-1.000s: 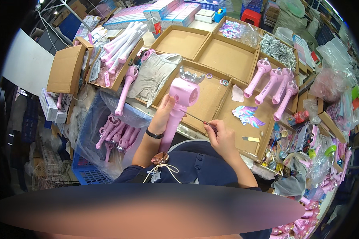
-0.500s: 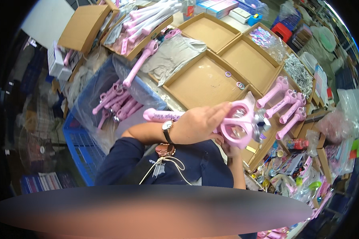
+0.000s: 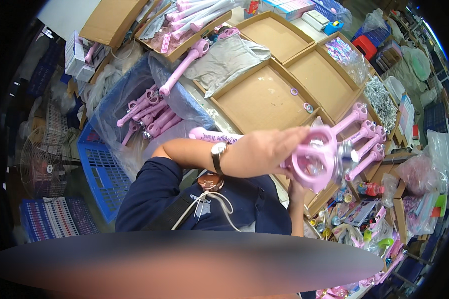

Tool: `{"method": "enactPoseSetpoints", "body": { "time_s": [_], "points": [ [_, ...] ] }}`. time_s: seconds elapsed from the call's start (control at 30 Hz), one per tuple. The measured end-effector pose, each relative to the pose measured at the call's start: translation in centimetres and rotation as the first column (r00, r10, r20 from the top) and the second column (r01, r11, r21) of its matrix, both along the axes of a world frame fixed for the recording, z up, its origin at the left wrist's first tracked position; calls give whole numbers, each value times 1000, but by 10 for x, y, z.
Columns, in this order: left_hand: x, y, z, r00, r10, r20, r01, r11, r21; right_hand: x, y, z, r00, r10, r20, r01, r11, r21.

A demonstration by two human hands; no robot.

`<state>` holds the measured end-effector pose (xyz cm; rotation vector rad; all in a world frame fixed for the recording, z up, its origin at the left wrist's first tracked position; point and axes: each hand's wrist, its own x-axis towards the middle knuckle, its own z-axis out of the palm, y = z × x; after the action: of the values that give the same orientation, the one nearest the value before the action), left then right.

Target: The person assembles pink toy wands by inserting a small metal gear into the wand head and attaching a holographic wing sticker. The person uses a screwdriver to secure the gear and then places the finished wands into a cardboard tray.

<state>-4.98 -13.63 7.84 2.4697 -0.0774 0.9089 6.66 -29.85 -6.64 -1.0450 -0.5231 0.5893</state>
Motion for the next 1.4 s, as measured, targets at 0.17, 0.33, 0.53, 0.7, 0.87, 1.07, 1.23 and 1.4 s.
{"method": "enactPoseSetpoints", "body": {
  "time_s": [0.17,0.33,0.53,0.7,0.87,1.07,1.23,1.4],
  "points": [
    [4,23,-5,955,-37,-296,-96,901,-422,-5,-6,57,734,63,677,279,880,-385],
    [3,33,-20,946,-51,-320,-114,872,-476,-7,1,78,957,280,75,-209,846,-490],
    [0,34,-35,951,5,-310,-152,879,-452,0,10,83,684,460,-567,-645,744,-175],
    [3,38,-42,982,-28,-185,-84,816,-572,-17,19,79,519,101,849,331,892,-308],
    [-2,29,-41,916,221,-334,-341,869,-359,-5,24,64,754,193,628,68,928,-365],
    [-8,26,-42,955,184,-233,-239,942,-235,5,14,55,849,464,-253,-520,817,-248],
    [-7,26,-45,991,98,-87,-110,982,-152,15,6,54,646,561,-517,-694,714,-92],
    [-6,31,-49,995,-36,-95,16,980,-198,15,8,48,386,621,-682,-794,600,97]
  ]
}}
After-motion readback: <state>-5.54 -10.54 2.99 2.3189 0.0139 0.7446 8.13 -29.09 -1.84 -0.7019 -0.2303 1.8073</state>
